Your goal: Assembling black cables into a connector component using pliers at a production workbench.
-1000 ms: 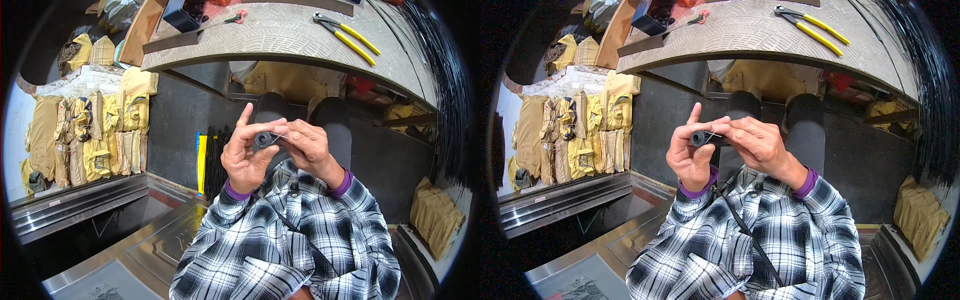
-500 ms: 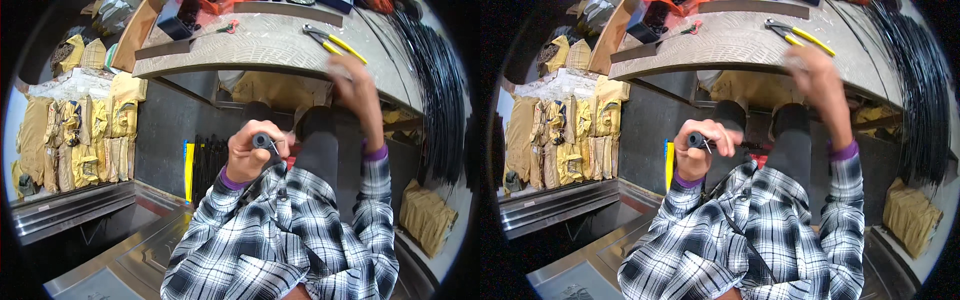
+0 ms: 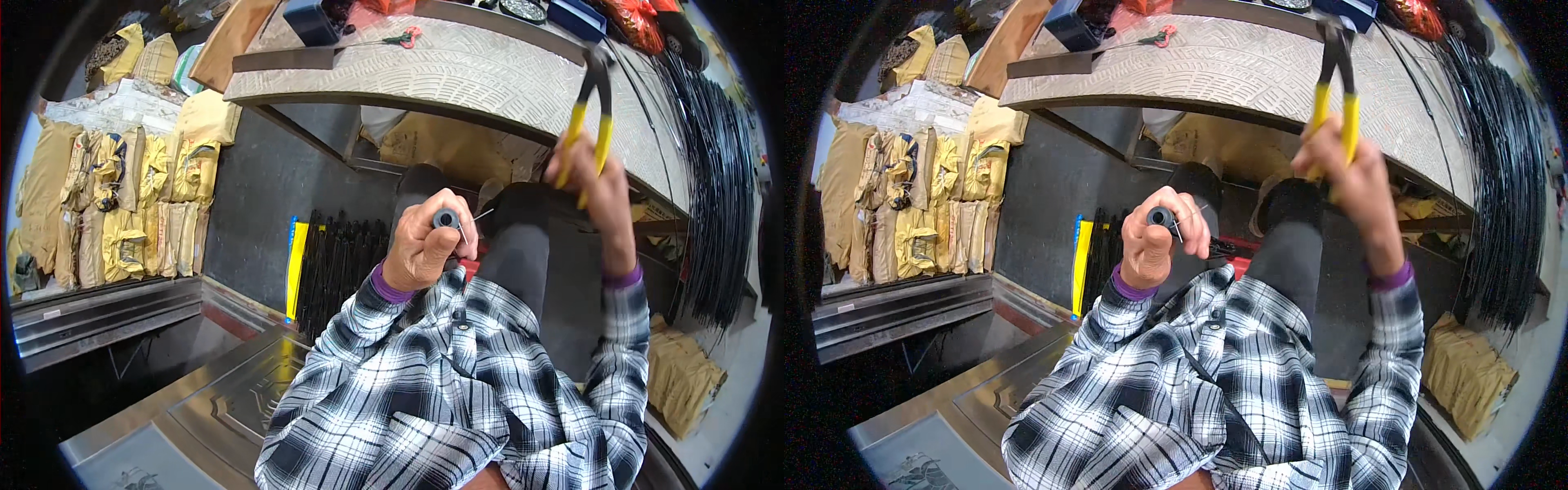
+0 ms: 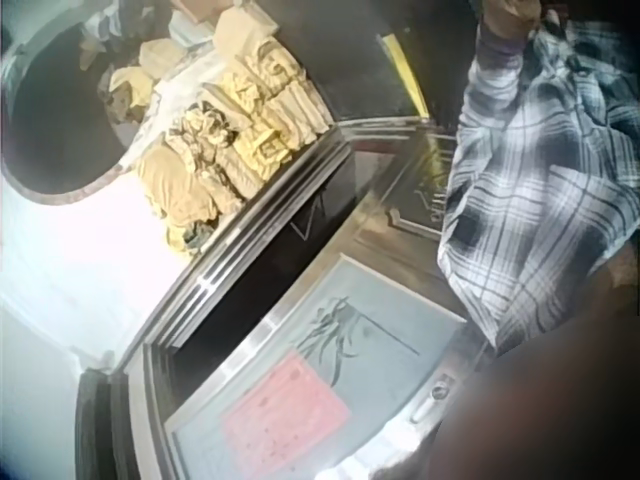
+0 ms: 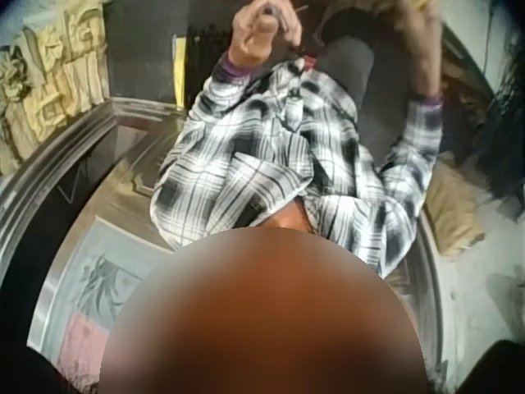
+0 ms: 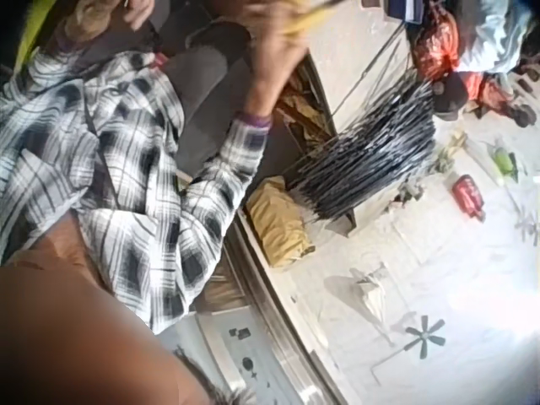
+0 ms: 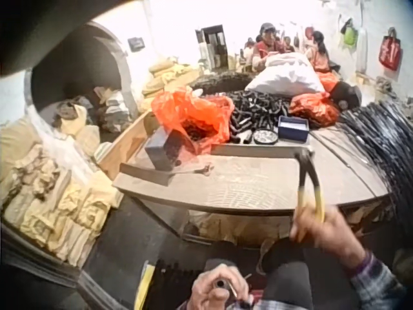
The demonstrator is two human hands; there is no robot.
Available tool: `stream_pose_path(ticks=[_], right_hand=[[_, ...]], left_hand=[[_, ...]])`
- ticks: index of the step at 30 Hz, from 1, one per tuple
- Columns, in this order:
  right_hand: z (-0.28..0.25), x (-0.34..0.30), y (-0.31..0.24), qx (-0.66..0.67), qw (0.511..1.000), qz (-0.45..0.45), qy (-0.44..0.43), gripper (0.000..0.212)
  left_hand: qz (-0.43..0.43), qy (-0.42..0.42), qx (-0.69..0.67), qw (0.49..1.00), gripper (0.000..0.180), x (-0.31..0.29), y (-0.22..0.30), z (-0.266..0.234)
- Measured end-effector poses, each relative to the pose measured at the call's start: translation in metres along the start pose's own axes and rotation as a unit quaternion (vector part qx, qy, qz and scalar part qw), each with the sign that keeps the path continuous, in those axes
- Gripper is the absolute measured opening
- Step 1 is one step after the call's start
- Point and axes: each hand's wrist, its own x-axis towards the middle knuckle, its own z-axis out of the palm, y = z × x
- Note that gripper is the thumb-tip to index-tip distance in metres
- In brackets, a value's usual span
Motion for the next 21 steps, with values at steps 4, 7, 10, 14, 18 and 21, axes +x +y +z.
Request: stream_pose_path(ticks=[4,7,10,14,18,21], right_hand=[[0.025,-0.028,-0.033,-0.254,0.941,-0.223,-0.024,0.017],[0.019,-0.031,-0.049,-0.566,0.744,-0.353,0.015,0.032],[0.015,-0.032,-0.043,-0.619,0.69,-0.371,0.059,0.033],[0.01,-0.029,-0.041,-0.729,0.546,-0.394,0.122,0.036],[0.012,-0.029,-0.036,-0.728,0.514,-0.432,0.138,0.04],[0.017,-0.034,-0.036,-0.713,0.526,-0.44,0.149,0.039]], left_hand=[[-0.004,0.027,0.029,0.999,0.058,0.0,-0.002,-0.001],[-0.016,0.074,0.054,0.996,0.059,0.001,0.002,0.007],[-0.007,0.092,0.071,0.993,0.061,0.005,0.005,0.01],[-0.009,0.096,0.075,0.992,0.061,0.001,0.003,0.01],[-0.024,0.129,0.125,0.983,0.063,0.001,0.006,0.016],[-0.018,0.146,0.154,0.977,0.064,0.0,0.004,0.019]])
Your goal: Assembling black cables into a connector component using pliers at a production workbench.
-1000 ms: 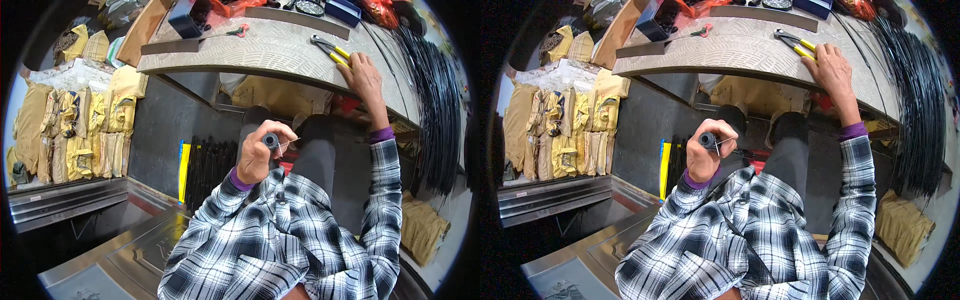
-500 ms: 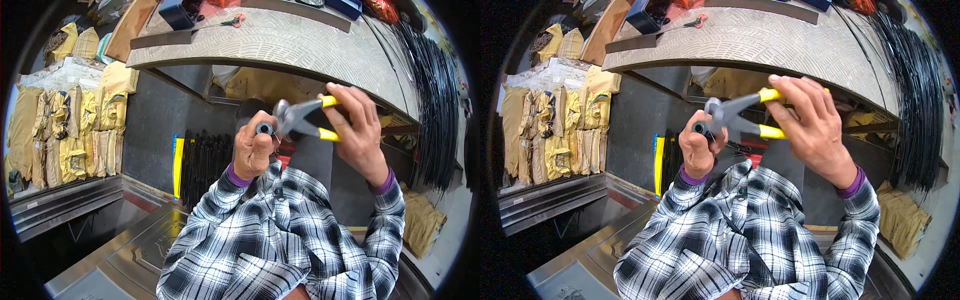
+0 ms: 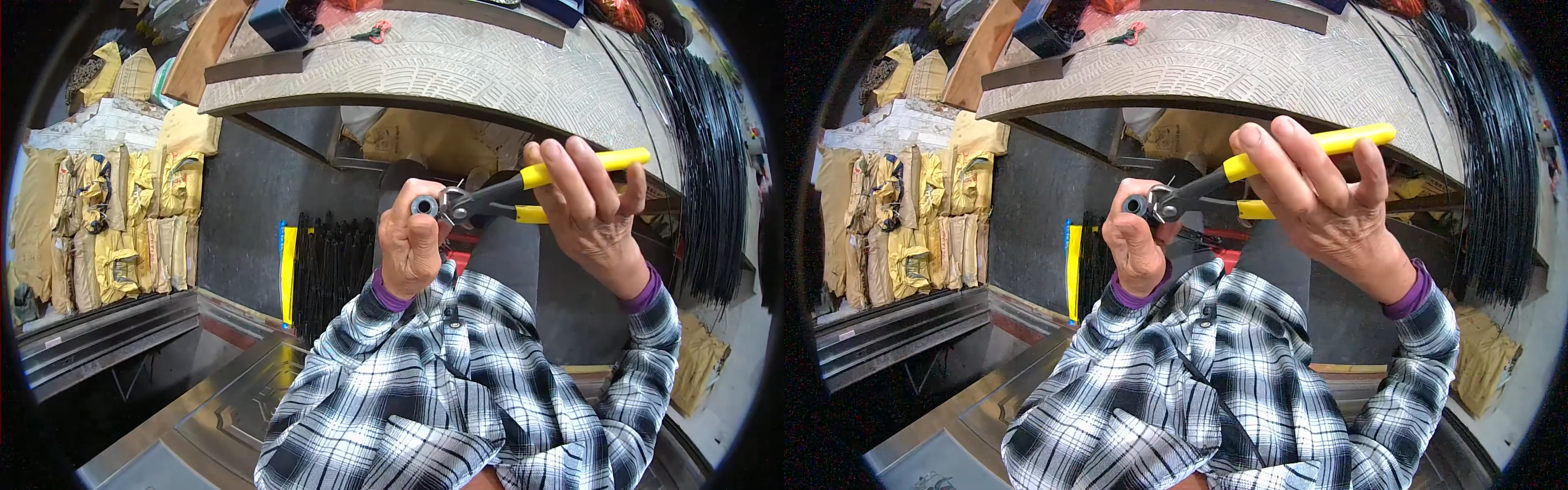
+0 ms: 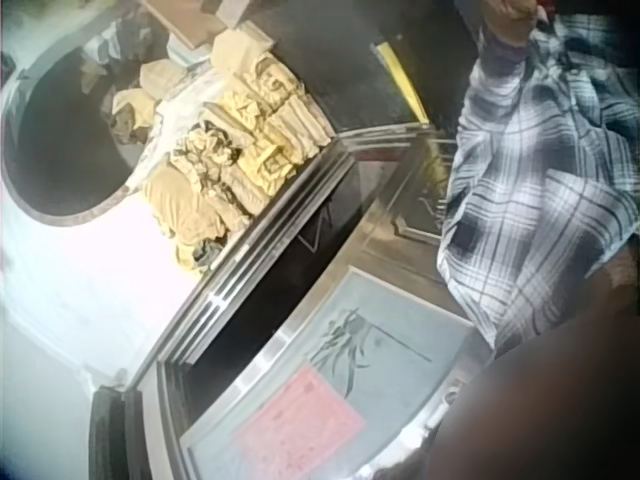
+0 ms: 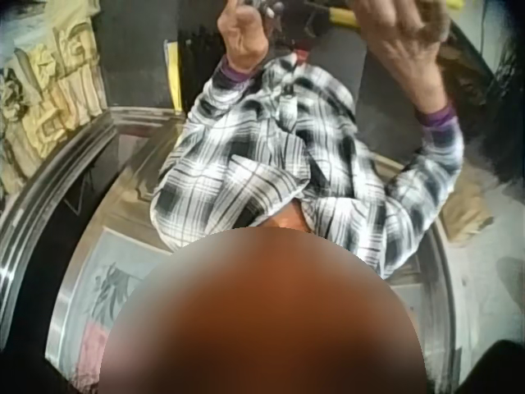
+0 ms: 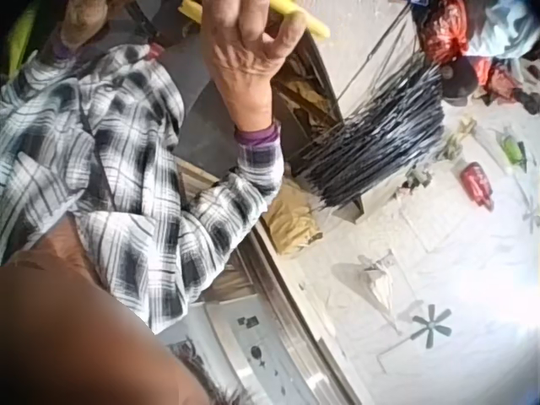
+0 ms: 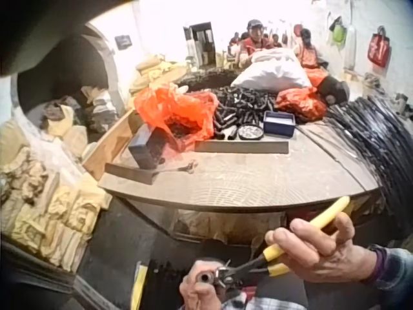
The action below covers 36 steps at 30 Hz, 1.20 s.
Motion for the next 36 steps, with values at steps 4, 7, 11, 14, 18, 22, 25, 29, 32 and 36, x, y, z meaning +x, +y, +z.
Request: stream_pose_path(ticks=[4,7,11,14,18,22,25,29,32,36], right_hand=[[-0.017,0.003,0.013,0.204,0.976,0.013,-0.07,0.029],[-0.029,0.007,0.034,0.47,0.833,-0.001,-0.29,0.028],[0.008,-0.024,0.044,0.825,0.126,0.155,-0.528,0.041],[0.006,-0.039,0.025,0.87,0.083,0.188,-0.449,0.069],[-0.022,-0.023,0.034,0.577,0.772,0.013,-0.266,0.06],[-0.026,-0.047,0.008,0.428,0.852,0.06,-0.297,0.027],[-0.029,-0.042,0.01,0.299,0.92,0.07,-0.243,0.036],[-0.025,-0.049,0.009,0.301,0.932,0.067,-0.19,0.032],[-0.022,-0.065,0.021,0.708,0.612,0.122,-0.329,0.024],[-0.026,-0.073,0.023,0.851,-0.048,0.254,-0.457,0.034]], left_hand=[[0.023,-0.011,0.038,0.999,0.069,0.0,-0.002,0.001],[0.043,-0.083,0.011,0.996,0.072,-0.003,-0.008,-0.007],[0.101,-0.288,-0.076,0.949,0.066,0.0,-0.011,-0.017],[0.133,-0.357,-0.048,0.923,0.063,0.005,-0.017,-0.021],[0.078,-0.319,-0.01,0.944,0.065,-0.001,-0.012,-0.021],[0.072,-0.268,0.008,0.961,0.065,-0.005,-0.014,-0.008],[0.072,-0.236,0.016,0.969,0.066,-0.006,-0.011,0.001],[0.076,-0.264,-0.011,0.961,0.07,-0.005,-0.017,0.0],[0.061,-0.335,-0.018,0.94,0.075,0.005,-0.012,-0.009],[0.124,-0.443,-0.092,0.883,0.07,0.01,-0.021,-0.005]])
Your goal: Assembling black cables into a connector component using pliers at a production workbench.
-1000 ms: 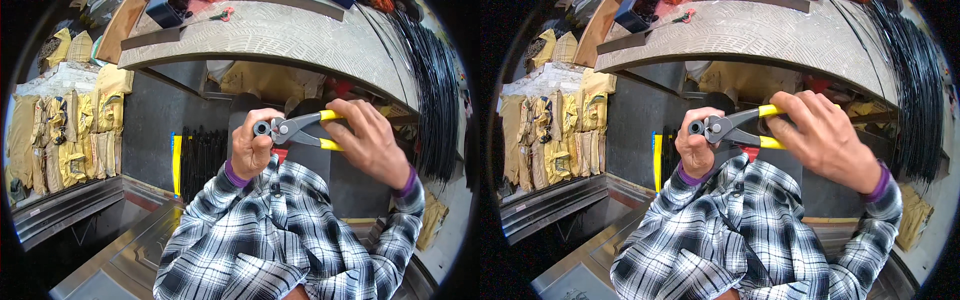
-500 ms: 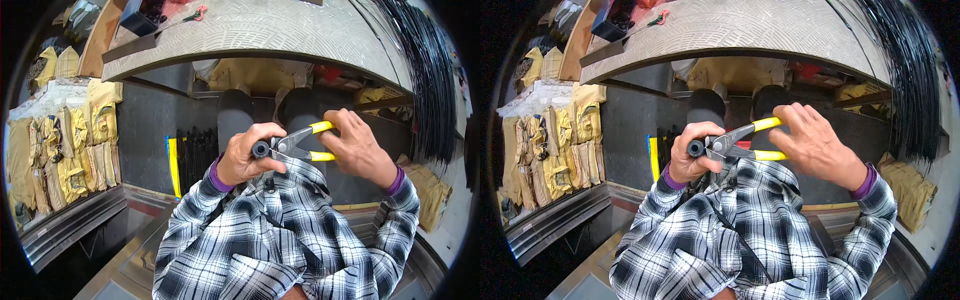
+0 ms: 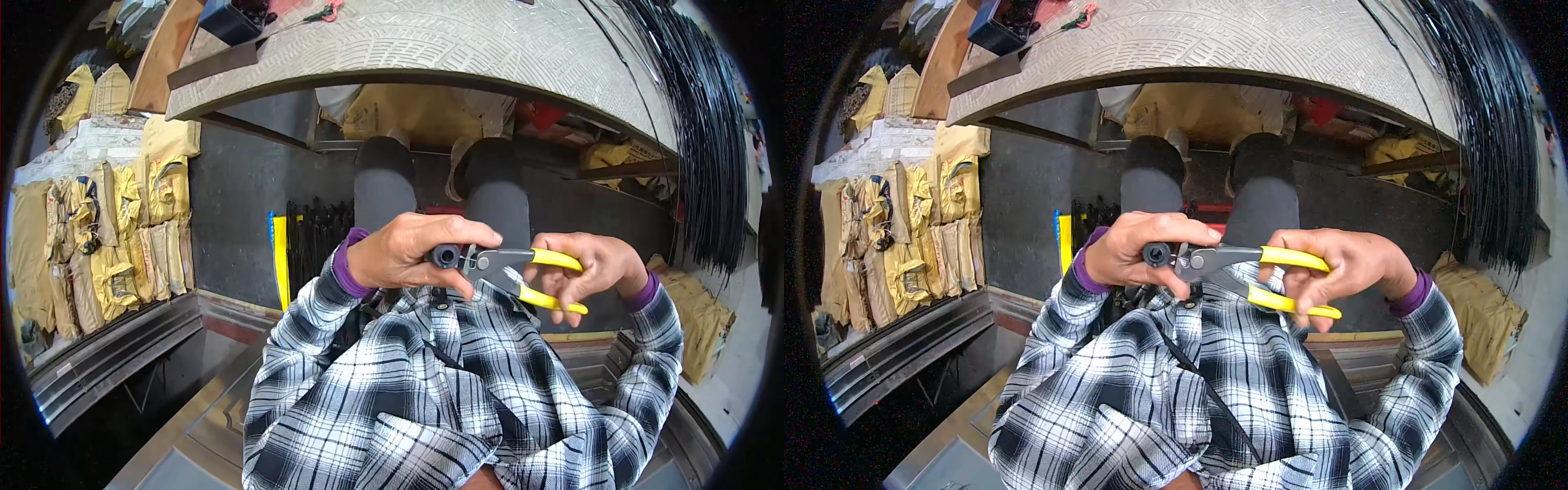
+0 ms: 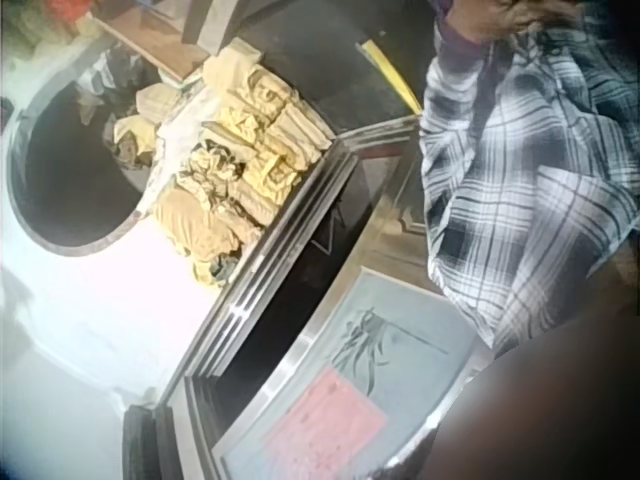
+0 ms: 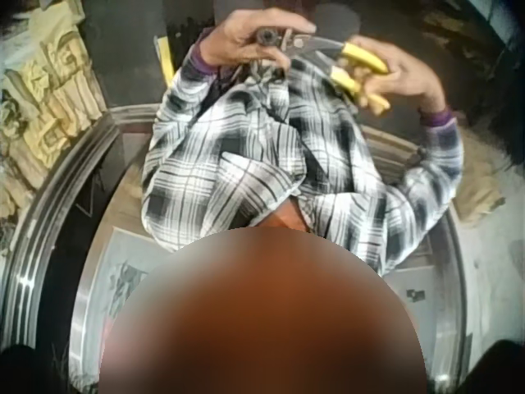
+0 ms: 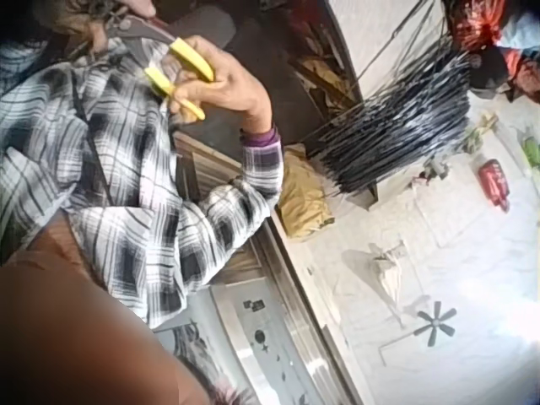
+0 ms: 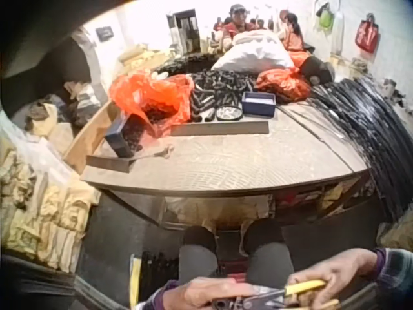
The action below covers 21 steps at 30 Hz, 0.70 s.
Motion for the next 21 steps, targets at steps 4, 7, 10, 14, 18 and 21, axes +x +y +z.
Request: stream_pose_path(ticks=[4,7,10,14,18,21], right_hand=[[0.024,0.0,-0.016,-0.55,0.769,-0.229,0.23,0.067],[0.034,0.006,0.005,-0.748,0.5,-0.191,0.392,0.061],[0.026,-0.004,-0.008,-0.517,0.827,-0.129,0.18,0.045],[0.012,-0.004,0.001,-0.045,0.993,-0.092,0.054,0.062],[0.025,0.002,-0.006,-0.675,0.643,-0.222,0.285,0.061],[0.025,0.018,0.007,-0.725,0.577,-0.158,0.341,0.055]], left_hand=[[-0.037,0.07,0.019,0.997,0.061,-0.003,-0.001,0.003],[-0.045,0.099,0.033,0.993,0.056,0.001,0.001,0.007],[-0.051,0.098,0.008,0.994,0.056,0.001,0.005,0.005],[-0.02,0.003,-0.019,1.0,0.066,0.003,0.002,0.001],[-0.067,0.077,0.026,0.994,0.063,-0.001,0.005,0.006],[-0.093,0.145,0.077,0.982,0.063,-0.004,0.008,0.013]])
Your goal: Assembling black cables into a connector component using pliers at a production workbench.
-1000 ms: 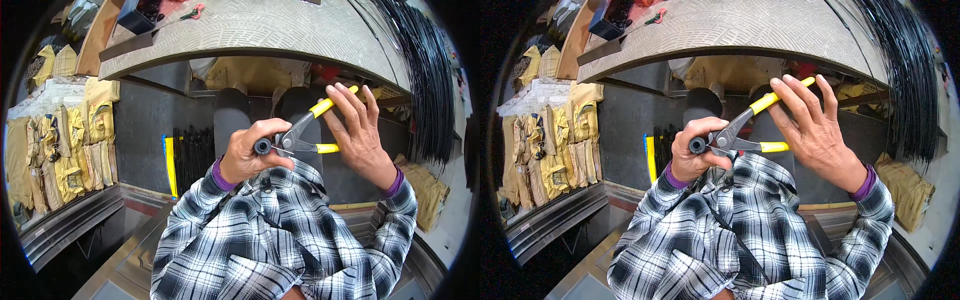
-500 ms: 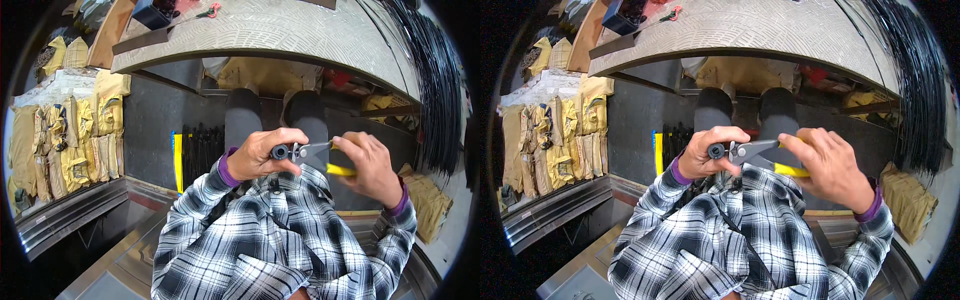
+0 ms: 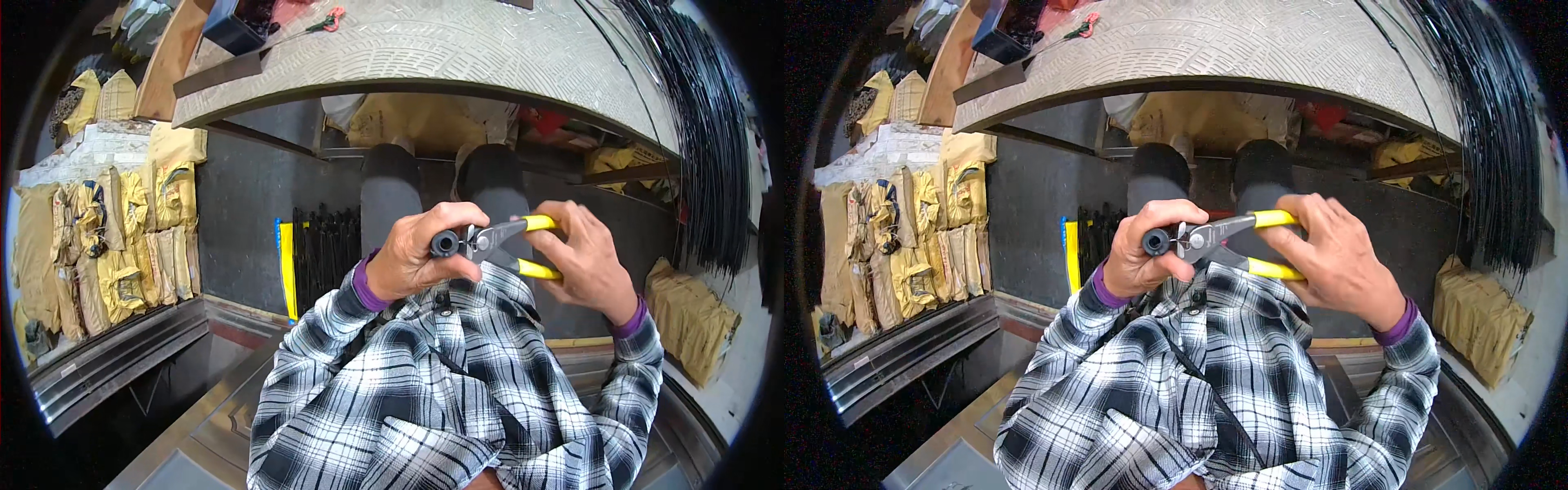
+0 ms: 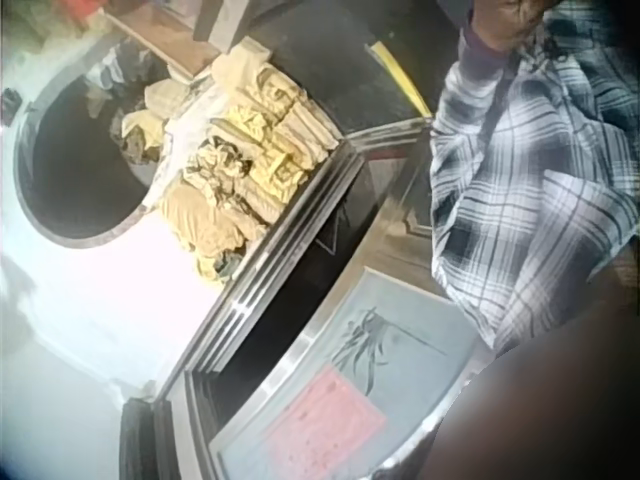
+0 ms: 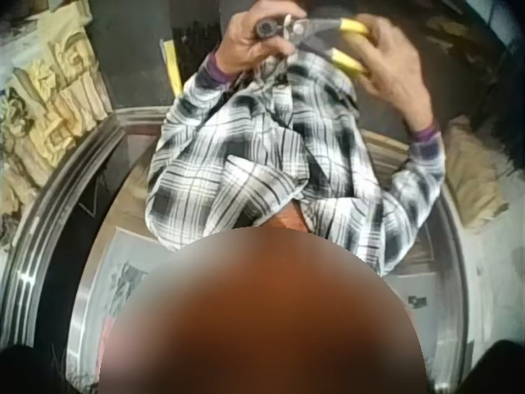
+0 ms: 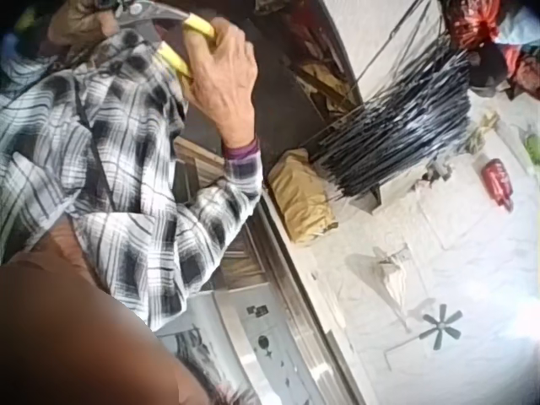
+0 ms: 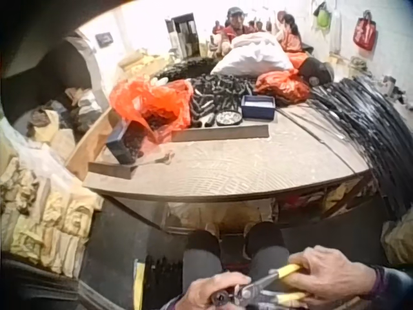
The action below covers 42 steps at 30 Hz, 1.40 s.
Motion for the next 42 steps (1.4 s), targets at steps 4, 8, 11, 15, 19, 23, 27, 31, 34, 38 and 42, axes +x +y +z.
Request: stream_pose_path(ticks=[4,8,11,15,19,23,27,31,34,38,42], right_hand=[[-0.004,0.01,0.001,-0.078,0.995,-0.019,0.064,0.051],[0.004,0.018,0.002,-0.001,0.996,-0.032,0.088,0.047],[0.033,0.023,0.002,0.054,0.982,-0.036,0.176,0.038],[0.067,0.031,-0.002,0.098,0.969,-0.014,0.225,0.031],[0.082,0.039,0.005,0.275,0.93,-0.005,0.244,0.02],[0.049,0.064,0.017,0.618,0.723,0.145,0.272,0.029],[-0.012,0.125,0.082,0.41,0.803,0.228,0.367,0.021],[-0.045,0.204,0.172,-0.012,0.915,0.146,0.376,0.017],[-0.056,0.265,0.187,-0.092,0.918,0.242,0.302,0.019],[-0.058,0.313,0.199,-0.155,0.926,0.254,0.233,0.025],[-0.056,0.335,0.211,-0.166,0.916,0.279,0.238,0.024]], left_hand=[[-0.02,0.044,-0.007,0.999,0.06,0.003,0.001,0.01],[0.004,0.091,-0.007,0.996,0.049,0.004,0.009,0.006],[0.02,0.139,-0.004,0.99,0.054,0.006,0.006,0.008],[0.032,0.189,0.064,0.979,0.057,0.01,0.003,0.013],[-0.035,0.245,0.004,0.969,0.07,0.014,-0.006,0.018],[-0.048,0.26,-0.006,0.964,0.068,0.014,-0.013,0.013],[-0.038,0.257,-0.003,0.966,0.065,0.015,-0.016,0.013],[-0.037,0.216,-0.013,0.976,0.065,0.022,-0.016,0.011],[-0.031,0.213,-0.016,0.976,0.064,0.023,-0.019,0.002],[-0.036,0.224,-0.032,0.973,0.063,0.025,-0.026,-0.01],[-0.041,0.227,-0.051,0.972,0.062,0.031,-0.032,-0.021]])
